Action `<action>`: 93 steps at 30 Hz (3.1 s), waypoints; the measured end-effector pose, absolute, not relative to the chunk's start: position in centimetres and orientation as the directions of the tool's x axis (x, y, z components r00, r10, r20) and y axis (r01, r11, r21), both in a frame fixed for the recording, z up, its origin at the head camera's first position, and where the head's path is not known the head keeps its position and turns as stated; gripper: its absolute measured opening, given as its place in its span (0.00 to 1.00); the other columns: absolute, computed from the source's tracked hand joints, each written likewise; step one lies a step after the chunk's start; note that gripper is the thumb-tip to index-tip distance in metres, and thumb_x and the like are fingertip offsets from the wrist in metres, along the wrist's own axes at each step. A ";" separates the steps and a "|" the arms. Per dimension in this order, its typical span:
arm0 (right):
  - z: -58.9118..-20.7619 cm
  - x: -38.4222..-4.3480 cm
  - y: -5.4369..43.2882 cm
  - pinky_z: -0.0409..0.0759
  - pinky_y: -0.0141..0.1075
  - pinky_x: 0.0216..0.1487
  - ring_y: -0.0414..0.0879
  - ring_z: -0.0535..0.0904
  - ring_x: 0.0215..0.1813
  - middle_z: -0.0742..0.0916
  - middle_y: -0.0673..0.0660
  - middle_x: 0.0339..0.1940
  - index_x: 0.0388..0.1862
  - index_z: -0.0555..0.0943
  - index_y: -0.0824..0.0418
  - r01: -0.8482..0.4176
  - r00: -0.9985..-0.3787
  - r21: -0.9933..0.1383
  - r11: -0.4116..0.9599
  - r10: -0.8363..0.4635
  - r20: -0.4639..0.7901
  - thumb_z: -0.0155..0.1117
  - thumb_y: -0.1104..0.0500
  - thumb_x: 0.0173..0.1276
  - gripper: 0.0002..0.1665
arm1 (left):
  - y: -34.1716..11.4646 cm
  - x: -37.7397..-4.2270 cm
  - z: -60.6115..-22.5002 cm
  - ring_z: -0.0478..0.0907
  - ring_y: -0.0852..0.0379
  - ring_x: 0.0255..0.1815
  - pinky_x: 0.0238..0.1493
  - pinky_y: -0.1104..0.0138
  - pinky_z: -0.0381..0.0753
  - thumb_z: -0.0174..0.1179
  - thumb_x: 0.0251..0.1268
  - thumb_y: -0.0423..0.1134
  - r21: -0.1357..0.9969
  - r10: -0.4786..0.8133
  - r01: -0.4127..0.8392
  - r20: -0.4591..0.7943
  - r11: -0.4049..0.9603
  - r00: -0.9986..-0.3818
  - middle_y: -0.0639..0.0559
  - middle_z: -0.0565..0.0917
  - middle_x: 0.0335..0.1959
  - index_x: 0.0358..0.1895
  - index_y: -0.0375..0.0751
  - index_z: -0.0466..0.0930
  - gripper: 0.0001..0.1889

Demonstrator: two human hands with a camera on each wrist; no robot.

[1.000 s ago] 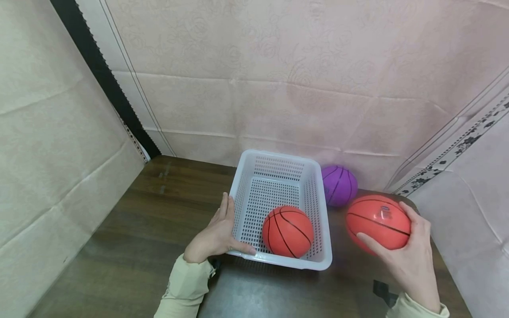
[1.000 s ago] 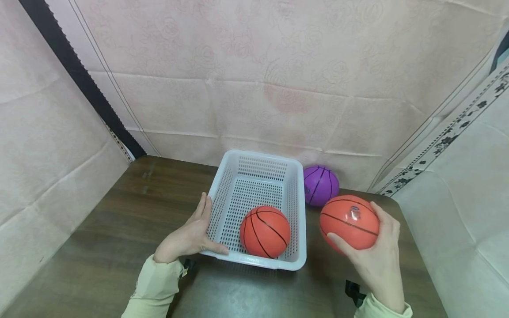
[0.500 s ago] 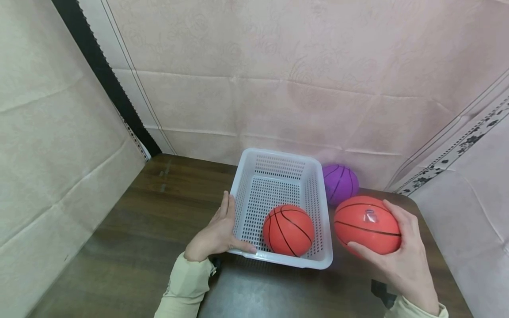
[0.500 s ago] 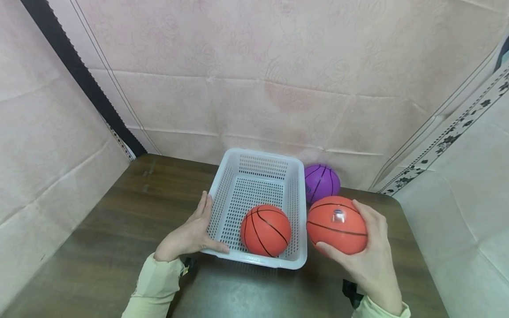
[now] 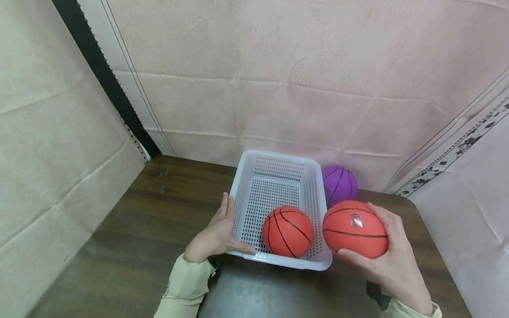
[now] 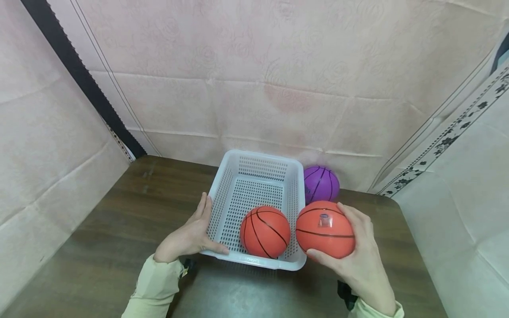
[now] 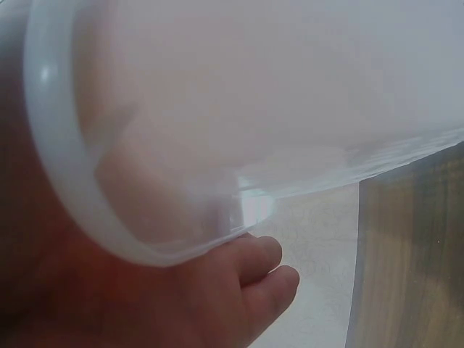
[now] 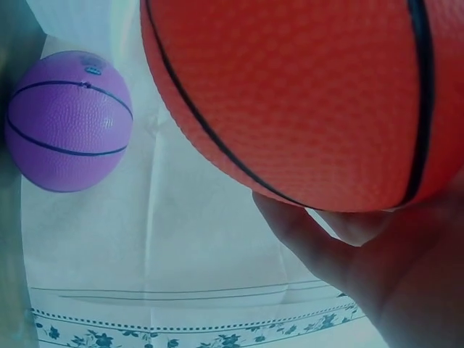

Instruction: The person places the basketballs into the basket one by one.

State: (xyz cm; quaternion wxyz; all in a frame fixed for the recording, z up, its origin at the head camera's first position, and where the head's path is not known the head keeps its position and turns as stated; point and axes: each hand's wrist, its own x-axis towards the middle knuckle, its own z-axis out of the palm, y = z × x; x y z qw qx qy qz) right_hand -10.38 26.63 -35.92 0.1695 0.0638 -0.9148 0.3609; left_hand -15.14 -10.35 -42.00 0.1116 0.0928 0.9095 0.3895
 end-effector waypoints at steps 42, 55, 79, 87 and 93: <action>-36.7 -10.7 23.0 0.80 0.39 0.46 0.45 0.71 0.58 0.66 0.46 0.68 0.73 0.63 0.38 -0.391 -0.910 -0.590 0.707 -0.201 0.362 0.87 0.43 0.34 0.65 | -10.3 -15.2 -42.1 0.31 0.41 0.78 0.71 0.42 0.44 0.81 0.28 0.61 0.730 0.253 0.080 -0.131 0.679 -0.958 0.47 0.21 0.77 0.76 0.36 0.24 0.81; -37.8 -11.7 21.8 0.78 0.52 0.53 0.52 0.69 0.63 0.64 0.55 0.71 0.77 0.56 0.48 -0.470 -0.863 -0.551 0.689 -0.227 0.452 0.87 0.42 0.33 0.72 | -10.3 -15.2 -42.1 0.31 0.41 0.78 0.71 0.43 0.45 0.79 0.26 0.64 0.711 0.246 0.078 -0.137 0.699 -0.959 0.47 0.20 0.77 0.76 0.36 0.25 0.81; -38.5 -11.9 21.1 0.50 0.72 0.63 0.60 0.46 0.77 0.50 0.55 0.80 0.81 0.44 0.47 -0.445 -0.892 -0.540 0.715 -0.297 0.341 0.72 0.50 0.60 0.59 | -10.2 -15.3 -42.1 0.33 0.41 0.78 0.70 0.42 0.49 0.81 0.26 0.62 0.709 0.233 0.054 -0.158 0.703 -0.959 0.49 0.21 0.77 0.77 0.39 0.26 0.81; -39.1 -12.2 20.7 0.49 0.72 0.62 0.61 0.47 0.76 0.55 0.56 0.79 0.79 0.53 0.54 -0.483 -0.875 -0.519 0.705 -0.368 0.315 0.70 0.50 0.63 0.52 | -10.3 -15.4 -42.2 0.33 0.41 0.78 0.70 0.42 0.50 0.81 0.26 0.61 0.713 0.233 0.048 -0.164 0.700 -0.958 0.49 0.21 0.77 0.77 0.40 0.26 0.80; -39.4 -12.2 20.1 0.48 0.72 0.62 0.61 0.46 0.77 0.54 0.55 0.80 0.80 0.50 0.53 -0.477 -0.879 -0.532 0.700 -0.382 0.285 0.69 0.46 0.63 0.53 | -10.3 -15.4 -42.1 0.33 0.41 0.78 0.71 0.42 0.48 0.81 0.27 0.61 0.717 0.236 0.052 -0.158 0.695 -0.959 0.48 0.21 0.77 0.77 0.38 0.27 0.80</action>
